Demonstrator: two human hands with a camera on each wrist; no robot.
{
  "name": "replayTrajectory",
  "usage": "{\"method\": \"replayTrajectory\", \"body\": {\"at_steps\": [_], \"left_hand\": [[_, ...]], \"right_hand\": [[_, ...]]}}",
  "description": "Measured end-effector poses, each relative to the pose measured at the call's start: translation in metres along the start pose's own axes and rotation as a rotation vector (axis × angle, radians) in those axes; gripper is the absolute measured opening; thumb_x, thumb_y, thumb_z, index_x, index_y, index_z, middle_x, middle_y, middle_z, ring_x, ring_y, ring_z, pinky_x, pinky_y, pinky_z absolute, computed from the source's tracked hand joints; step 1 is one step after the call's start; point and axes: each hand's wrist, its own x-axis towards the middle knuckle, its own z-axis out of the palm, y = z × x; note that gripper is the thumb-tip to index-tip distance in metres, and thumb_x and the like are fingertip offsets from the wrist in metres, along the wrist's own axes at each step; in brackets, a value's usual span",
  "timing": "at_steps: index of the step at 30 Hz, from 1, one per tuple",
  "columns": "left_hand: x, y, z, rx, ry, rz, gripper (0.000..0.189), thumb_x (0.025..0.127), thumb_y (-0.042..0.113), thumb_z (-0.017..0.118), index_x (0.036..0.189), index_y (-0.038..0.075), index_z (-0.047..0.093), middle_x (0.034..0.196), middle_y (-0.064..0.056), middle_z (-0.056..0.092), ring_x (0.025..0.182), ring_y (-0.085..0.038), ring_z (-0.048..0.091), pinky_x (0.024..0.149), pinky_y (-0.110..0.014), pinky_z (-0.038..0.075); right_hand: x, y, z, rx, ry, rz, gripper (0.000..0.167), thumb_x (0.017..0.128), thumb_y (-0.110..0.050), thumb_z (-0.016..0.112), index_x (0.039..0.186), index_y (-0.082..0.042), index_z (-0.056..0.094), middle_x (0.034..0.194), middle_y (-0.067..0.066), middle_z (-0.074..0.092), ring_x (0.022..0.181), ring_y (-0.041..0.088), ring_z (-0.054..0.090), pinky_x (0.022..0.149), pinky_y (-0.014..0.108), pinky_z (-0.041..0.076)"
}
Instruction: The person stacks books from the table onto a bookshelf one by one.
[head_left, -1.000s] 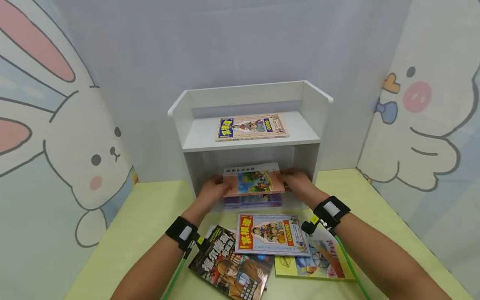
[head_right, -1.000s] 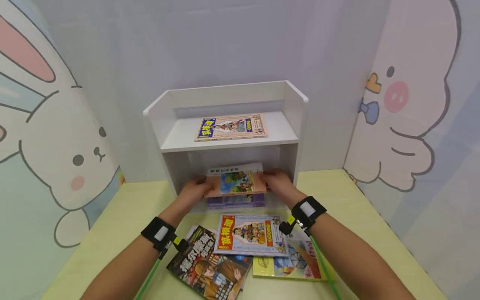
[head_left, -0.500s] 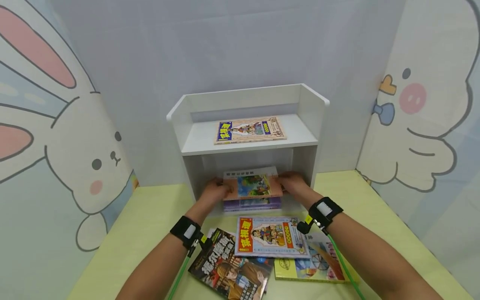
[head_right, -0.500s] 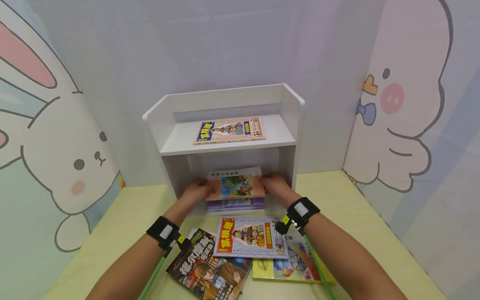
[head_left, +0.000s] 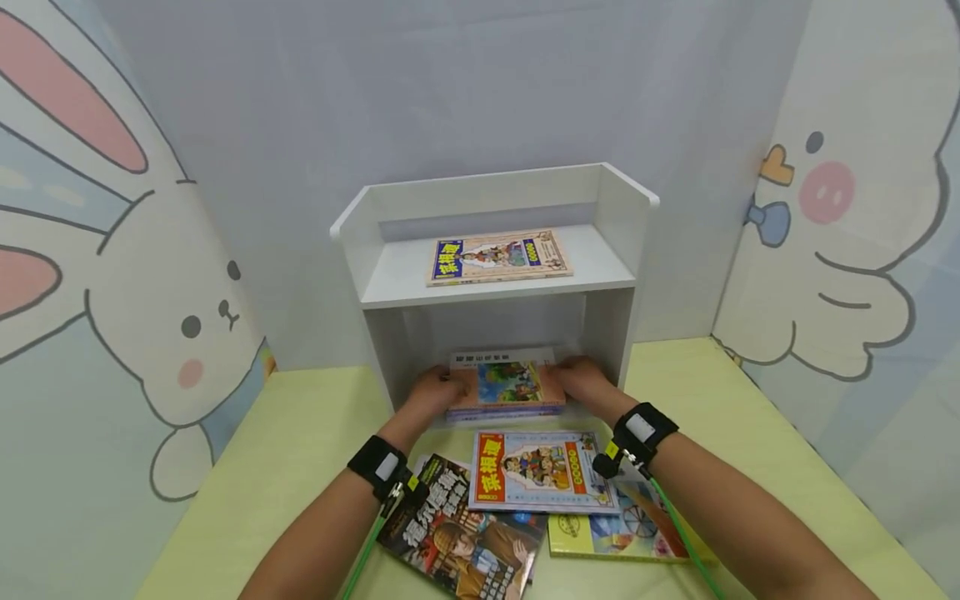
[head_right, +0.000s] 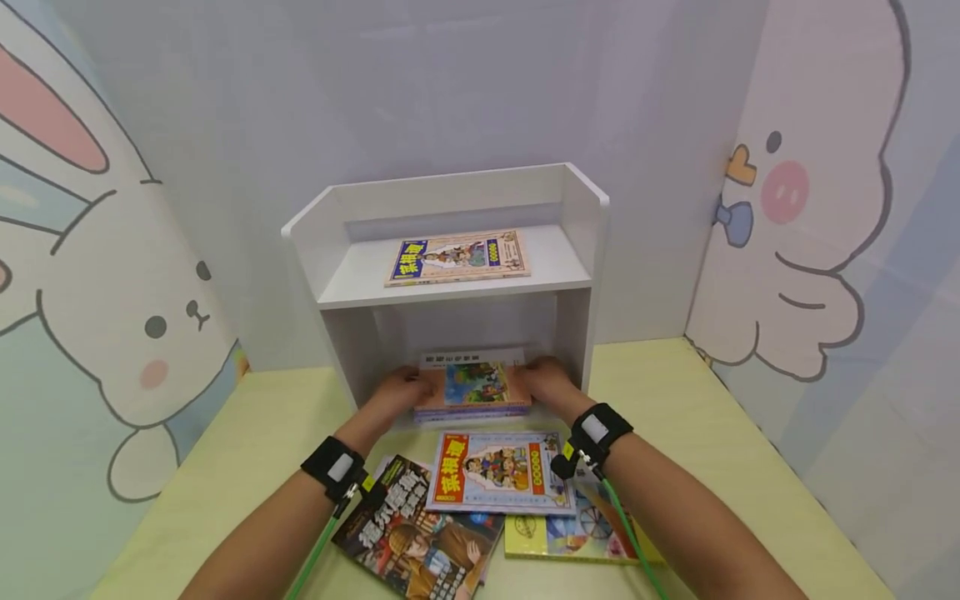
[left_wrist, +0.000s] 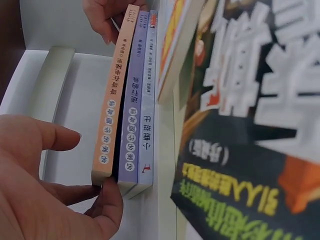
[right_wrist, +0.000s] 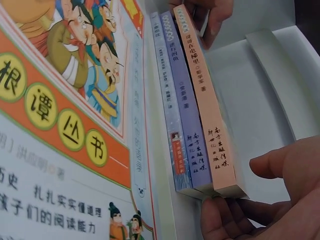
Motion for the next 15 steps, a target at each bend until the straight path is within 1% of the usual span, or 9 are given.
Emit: {"method": "replayTrajectory", "body": {"at_steps": [1, 2, 4, 5, 6, 8, 10, 14, 15], "left_hand": [[-0.0004, 0.0009, -0.0003, 0.0, -0.004, 0.004, 0.057, 0.098, 0.019, 0.073, 0.147, -0.007, 0.06, 0.135, -0.029, 0.065, 0.101, -0.031, 0.059, 0.083, -0.043, 0.047], [-0.0005, 0.0017, -0.0007, 0.003, -0.007, 0.005, 0.049, 0.098, 0.019, 0.072, 0.139, -0.006, 0.063, 0.126, -0.026, 0.067, 0.097, -0.029, 0.058, 0.08, -0.042, 0.045], [-0.0006, 0.003, -0.0015, -0.006, -0.018, 0.003, 0.034, 0.1, 0.018, 0.071, 0.126, -0.004, 0.065, 0.111, -0.02, 0.067, 0.088, -0.027, 0.055, 0.076, -0.042, 0.041], [-0.0006, 0.0034, -0.0017, -0.005, -0.018, 0.0, 0.031, 0.1, 0.018, 0.07, 0.123, -0.002, 0.065, 0.108, -0.017, 0.067, 0.086, -0.025, 0.055, 0.074, -0.041, 0.041], [-0.0005, 0.0037, -0.0021, -0.011, -0.025, -0.007, 0.027, 0.101, 0.018, 0.069, 0.118, -0.002, 0.064, 0.103, -0.015, 0.065, 0.084, -0.025, 0.052, 0.073, -0.041, 0.04], [0.0003, 0.0041, -0.0021, -0.009, -0.024, -0.007, 0.028, 0.101, 0.019, 0.069, 0.12, -0.002, 0.064, 0.1, -0.011, 0.064, 0.083, -0.023, 0.053, 0.073, -0.039, 0.041], [0.0014, 0.0039, -0.0019, -0.01, -0.025, -0.007, 0.029, 0.1, 0.019, 0.068, 0.12, -0.002, 0.063, 0.097, -0.01, 0.059, 0.081, -0.022, 0.049, 0.073, -0.039, 0.039], [0.0041, 0.001, -0.0016, -0.005, -0.029, -0.008, 0.026, 0.098, 0.019, 0.066, 0.115, 0.001, 0.058, 0.092, -0.01, 0.05, 0.078, -0.024, 0.043, 0.073, -0.042, 0.036], [0.0042, 0.0004, -0.0016, -0.008, -0.034, -0.01, 0.027, 0.099, 0.019, 0.066, 0.116, 0.001, 0.057, 0.092, -0.011, 0.049, 0.079, -0.024, 0.042, 0.074, -0.043, 0.035]], "right_hand": [[-0.0004, -0.0004, 0.0, -0.003, -0.005, -0.005, 0.034, 0.107, -0.025, 0.069, 0.103, 0.008, 0.075, 0.089, 0.012, 0.066, 0.08, 0.025, 0.057, 0.068, 0.034, 0.044], [-0.0007, -0.0007, 0.0, 0.003, -0.012, -0.01, 0.035, 0.108, -0.026, 0.069, 0.105, 0.008, 0.075, 0.09, 0.012, 0.067, 0.08, 0.025, 0.058, 0.068, 0.034, 0.045], [-0.0008, -0.0013, -0.0003, 0.016, -0.03, -0.015, 0.036, 0.109, -0.027, 0.068, 0.101, 0.007, 0.074, 0.085, 0.011, 0.065, 0.077, 0.025, 0.056, 0.066, 0.036, 0.043], [-0.0009, -0.0016, -0.0005, 0.023, -0.039, -0.017, 0.036, 0.109, -0.028, 0.068, 0.098, 0.006, 0.073, 0.081, 0.009, 0.063, 0.074, 0.025, 0.055, 0.065, 0.036, 0.042], [-0.0012, -0.0019, -0.0008, 0.031, -0.044, -0.019, 0.037, 0.109, -0.029, 0.069, 0.096, 0.005, 0.073, 0.079, 0.007, 0.061, 0.073, 0.024, 0.055, 0.064, 0.037, 0.042], [-0.0017, -0.0029, -0.0014, 0.046, -0.059, -0.019, 0.038, 0.109, -0.031, 0.07, 0.094, 0.004, 0.073, 0.076, 0.005, 0.06, 0.071, 0.023, 0.054, 0.064, 0.038, 0.041], [-0.0024, -0.0037, -0.0022, 0.053, -0.068, -0.018, 0.038, 0.109, -0.031, 0.07, 0.093, 0.003, 0.074, 0.075, 0.005, 0.06, 0.071, 0.023, 0.055, 0.064, 0.038, 0.041], [-0.003, -0.0039, -0.0022, 0.049, -0.076, -0.013, 0.039, 0.109, -0.032, 0.069, 0.094, 0.004, 0.074, 0.075, 0.006, 0.06, 0.071, 0.023, 0.056, 0.063, 0.037, 0.041], [-0.0028, -0.0034, -0.002, 0.045, -0.077, -0.012, 0.038, 0.109, -0.031, 0.068, 0.095, 0.004, 0.074, 0.076, 0.006, 0.06, 0.071, 0.023, 0.056, 0.063, 0.037, 0.041]]}}
